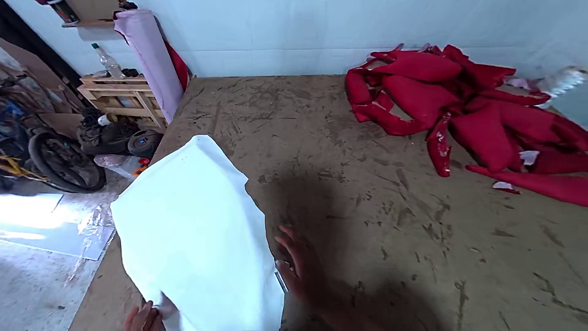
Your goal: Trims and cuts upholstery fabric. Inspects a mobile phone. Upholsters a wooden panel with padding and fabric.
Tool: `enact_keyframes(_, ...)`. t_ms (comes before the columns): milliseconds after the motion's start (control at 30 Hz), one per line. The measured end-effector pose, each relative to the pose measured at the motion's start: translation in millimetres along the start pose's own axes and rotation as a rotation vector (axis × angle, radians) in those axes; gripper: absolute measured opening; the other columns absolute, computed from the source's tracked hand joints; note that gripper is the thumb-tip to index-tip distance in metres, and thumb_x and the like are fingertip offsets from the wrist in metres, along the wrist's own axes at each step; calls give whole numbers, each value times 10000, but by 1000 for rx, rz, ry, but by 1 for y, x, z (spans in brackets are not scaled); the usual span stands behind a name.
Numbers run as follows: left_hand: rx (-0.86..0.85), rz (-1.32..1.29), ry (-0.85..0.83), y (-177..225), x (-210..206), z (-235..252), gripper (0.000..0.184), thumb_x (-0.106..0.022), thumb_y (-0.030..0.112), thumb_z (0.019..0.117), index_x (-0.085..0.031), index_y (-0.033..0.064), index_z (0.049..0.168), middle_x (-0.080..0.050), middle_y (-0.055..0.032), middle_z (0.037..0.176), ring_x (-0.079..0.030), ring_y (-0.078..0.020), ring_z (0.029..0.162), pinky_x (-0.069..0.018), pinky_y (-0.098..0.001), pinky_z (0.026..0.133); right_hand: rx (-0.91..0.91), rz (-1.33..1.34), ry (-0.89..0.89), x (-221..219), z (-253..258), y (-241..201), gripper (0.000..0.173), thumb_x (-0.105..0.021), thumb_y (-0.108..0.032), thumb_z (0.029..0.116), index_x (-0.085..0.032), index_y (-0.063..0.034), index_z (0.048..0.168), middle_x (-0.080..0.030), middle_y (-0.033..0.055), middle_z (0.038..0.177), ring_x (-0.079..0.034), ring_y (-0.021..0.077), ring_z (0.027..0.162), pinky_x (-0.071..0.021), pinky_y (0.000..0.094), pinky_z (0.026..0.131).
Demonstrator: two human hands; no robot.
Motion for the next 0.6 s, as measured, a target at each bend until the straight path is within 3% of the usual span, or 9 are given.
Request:
enact_keyframes(67,38,-17,-7,1,-5,7,548,-516,249,1058,-352,17,1526,-549,-199,1359,-632,-225,1102,-541,-390,956,-161,102,-79,-19,44,-31,561,-544,-459,1008,-536,-163,1485,-524,43,1527,-501,170,1397,-446,428,1149)
enact_keyframes(167,83,5,-75,12,-17,8,459,-485,259,1071,-447,-12,1440,-620,-192,1275,-669,-229,1055,-566,-400,925,-409,36,-228,-75,82,-41,821,-520,-665,950,-400,-157,1583,-484,134,1538,-502,277,1392,-438,495,1140)
enact_keyframes(233,90,23,-136,19,-26,15,449,-463,256,1074,-444,-8,1437,-630,-184,1257,-667,-220,1059,-566,-407,926,-515,51,-178,-92,94,-35,894,-581,-676,905,-390,-129,1586,-540,165,1479,-542,311,1344,-453,524,1116)
enact_keyframes(300,72,18,-138,22,-27,25,485,-508,241,1047,-440,-17,1452,-617,-193,1268,-648,-225,1077,-551,-411,941,-625,186,-107,-94,99,-22,868,-685,-612,863,-445,-113,1532,-676,132,1303,-667,265,1169,-538,505,1014)
enact_keyframes(400,69,19,-134,25,-17,47,657,-645,395,998,-449,-3,1483,-626,-206,1336,-647,-263,1178,-543,-458,1006,-773,372,-121,-101,91,-17,777,-749,-630,816,-605,-127,1391,-700,137,1203,-682,271,1074,-561,519,924)
enact_keyframes(467,87,40,-180,28,-9,56,683,-656,477,977,-491,21,1458,-650,-177,1316,-654,-252,1180,-546,-472,1011,-812,463,-118,-113,85,-18,711,-749,-672,809,-701,-100,1229,-713,139,1069,-694,268,934,-583,490,801)
enact_keyframes(533,88,35,-213,33,-8,61,616,-666,494,969,-576,37,1372,-703,-142,1232,-689,-231,1129,-571,-468,984,-852,533,-135,-124,79,-22,699,-770,-680,789,-733,-66,1121,-722,149,1032,-697,281,940,-578,507,817)
enact_keyframes(600,60,25,-209,42,-2,63,636,-693,505,949,-585,31,1360,-724,-133,1185,-715,-218,1081,-597,-453,955,-821,616,-171,-138,75,-38,670,-821,-611,779,-725,-56,1140,-747,138,1024,-728,266,946,-605,492,845)
Point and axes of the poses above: each hand's wrist, its own z-axis towards the middle knuckle, its own x-axis out of the back of the hand, y = z × x, the point moved 10 cm from there along z, towards the middle knuckle
